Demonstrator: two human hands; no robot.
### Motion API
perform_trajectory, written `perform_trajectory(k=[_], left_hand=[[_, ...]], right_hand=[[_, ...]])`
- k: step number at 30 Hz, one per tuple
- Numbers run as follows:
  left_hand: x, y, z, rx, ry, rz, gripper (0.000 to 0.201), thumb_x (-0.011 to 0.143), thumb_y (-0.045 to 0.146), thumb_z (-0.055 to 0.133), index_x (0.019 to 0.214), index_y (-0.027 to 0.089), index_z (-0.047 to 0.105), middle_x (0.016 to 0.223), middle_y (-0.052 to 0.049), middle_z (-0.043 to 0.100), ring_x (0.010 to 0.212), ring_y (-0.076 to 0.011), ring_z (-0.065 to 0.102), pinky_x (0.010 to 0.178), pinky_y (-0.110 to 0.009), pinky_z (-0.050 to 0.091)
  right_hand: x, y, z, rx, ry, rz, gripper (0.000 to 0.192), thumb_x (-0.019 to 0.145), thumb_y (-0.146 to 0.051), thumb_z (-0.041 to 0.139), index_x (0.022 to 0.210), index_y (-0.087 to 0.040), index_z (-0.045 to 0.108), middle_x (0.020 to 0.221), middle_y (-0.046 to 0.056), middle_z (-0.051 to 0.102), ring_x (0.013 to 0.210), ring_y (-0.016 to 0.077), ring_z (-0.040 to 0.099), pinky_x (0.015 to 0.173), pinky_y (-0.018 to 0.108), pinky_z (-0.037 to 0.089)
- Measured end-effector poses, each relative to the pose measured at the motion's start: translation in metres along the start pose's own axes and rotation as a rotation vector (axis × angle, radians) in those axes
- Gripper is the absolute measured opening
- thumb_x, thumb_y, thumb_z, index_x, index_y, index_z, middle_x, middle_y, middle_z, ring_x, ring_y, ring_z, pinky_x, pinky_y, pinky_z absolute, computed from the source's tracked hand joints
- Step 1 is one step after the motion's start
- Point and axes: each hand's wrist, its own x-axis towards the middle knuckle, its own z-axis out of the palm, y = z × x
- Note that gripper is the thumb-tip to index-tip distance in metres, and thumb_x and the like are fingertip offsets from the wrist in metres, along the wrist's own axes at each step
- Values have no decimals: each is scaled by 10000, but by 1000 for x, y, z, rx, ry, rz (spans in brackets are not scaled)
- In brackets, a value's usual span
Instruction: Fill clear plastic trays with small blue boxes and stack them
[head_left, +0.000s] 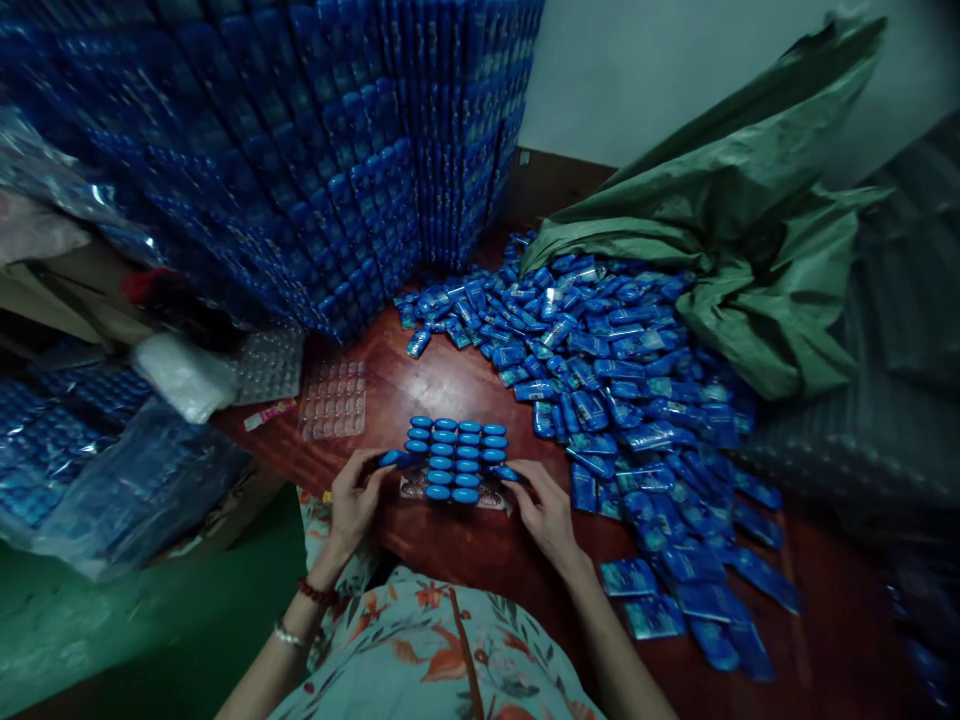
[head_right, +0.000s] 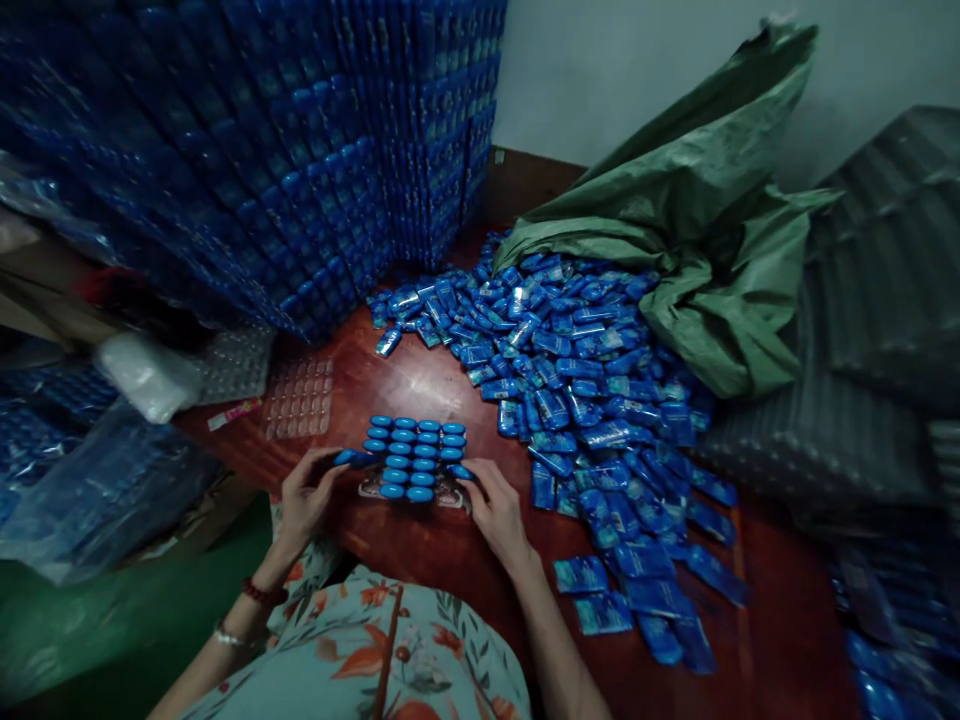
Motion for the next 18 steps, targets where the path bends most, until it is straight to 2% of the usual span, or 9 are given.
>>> perform_trajectory(k=[4, 8, 11, 15, 18], left_hand=[[2, -10, 3, 84, -83, 226, 181, 869, 145, 478, 984, 184, 612, 920, -48, 623, 837, -139, 623, 736, -259, 529], [9, -9, -4, 226, -295, 412, 329, 889, 83, 371, 1110, 188, 591, 964, -74, 608, 860, -137, 606, 729, -248, 517], [15, -5, -4, 250, -435, 532, 359, 909, 108, 371, 1216, 203, 530, 983, -83, 609, 853, -141, 593, 724, -252, 514], [22, -2, 0, 222, -493, 603, 366, 934, 138, 343, 1264, 211, 483, 993, -84, 600, 839, -138, 583, 718, -249, 512], [25, -3, 1, 238, -512, 596, 365, 938, 130, 328, 1262, 195, 486, 972, -80, 596, 821, -133, 575, 699, -232, 502]], right_hand=[[10, -5, -4, -268, -209, -196, 291, 899, -109, 394, 1132, -178, 555, 989, 96, 616, 916, 182, 591, 785, 300, 503], [25, -19, -13, -553, -442, -239, 270, 860, -63, 425, 1055, -178, 573, 907, 71, 602, 813, 182, 566, 710, 294, 482], [37, -28, -12, -675, -575, -245, 198, 861, -99, 476, 1003, -193, 576, 892, 54, 589, 796, 181, 557, 665, 280, 454], [44, -33, -8, -753, -634, -218, 196, 867, -109, 488, 1015, -198, 582, 904, 53, 596, 791, 170, 568, 628, 259, 423], [39, -32, -7, -806, -585, -239, 249, 861, -95, 502, 1072, -199, 583, 904, 55, 607, 773, 165, 571, 630, 261, 415]])
